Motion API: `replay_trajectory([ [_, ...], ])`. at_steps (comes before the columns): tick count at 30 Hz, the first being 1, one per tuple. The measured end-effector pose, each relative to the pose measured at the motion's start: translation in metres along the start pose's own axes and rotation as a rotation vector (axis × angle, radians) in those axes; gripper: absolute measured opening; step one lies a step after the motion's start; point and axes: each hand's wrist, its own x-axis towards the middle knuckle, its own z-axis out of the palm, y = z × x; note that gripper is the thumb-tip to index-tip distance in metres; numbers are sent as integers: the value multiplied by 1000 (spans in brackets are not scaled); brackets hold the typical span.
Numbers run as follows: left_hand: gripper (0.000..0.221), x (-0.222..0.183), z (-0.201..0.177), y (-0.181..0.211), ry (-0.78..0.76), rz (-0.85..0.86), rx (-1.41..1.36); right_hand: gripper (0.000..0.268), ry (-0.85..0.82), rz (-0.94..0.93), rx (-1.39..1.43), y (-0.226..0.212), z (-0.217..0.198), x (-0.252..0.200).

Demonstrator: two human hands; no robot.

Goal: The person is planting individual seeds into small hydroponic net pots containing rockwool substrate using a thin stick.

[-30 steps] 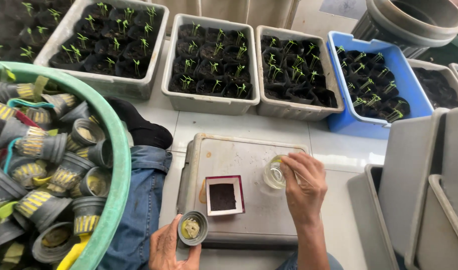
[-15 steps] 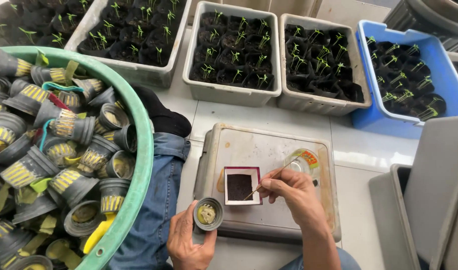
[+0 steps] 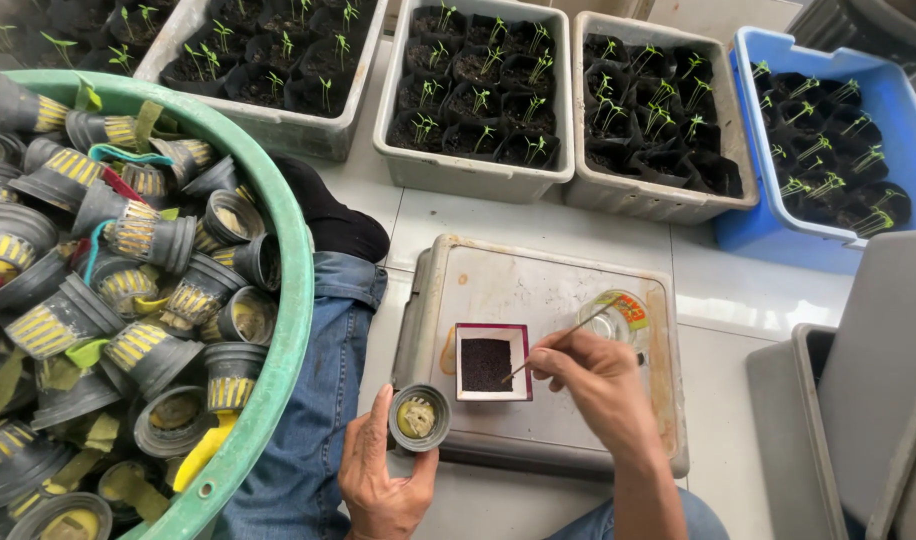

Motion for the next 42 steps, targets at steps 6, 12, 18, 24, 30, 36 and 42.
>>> replay_trajectory([
  [6,81,3,-4,3,-18,17,-15,17,42,-94,-432,-21,25,-8],
  [12,79,2,-4,4,-14,36,-1,16,54,-248,-497,-22,24,-8],
  [18,78,2,-4,6,-9,15,-5,15,46,-124,-520,-28,26,-10],
  [24,79,2,-4,4,-17,16,-1,15,53,-220,-519,-22,22,-8],
  [30,79,-2,0,-1,-32,5,8,15,63,-232,-551,-23,23,-8],
  [36,80,1,-2,3,-37,6,12,14,74,-187,-547,-25,24,-9],
  [42,81,0,-2,1,-47,16,12,12,167,-321,-579,-21,26,-7],
])
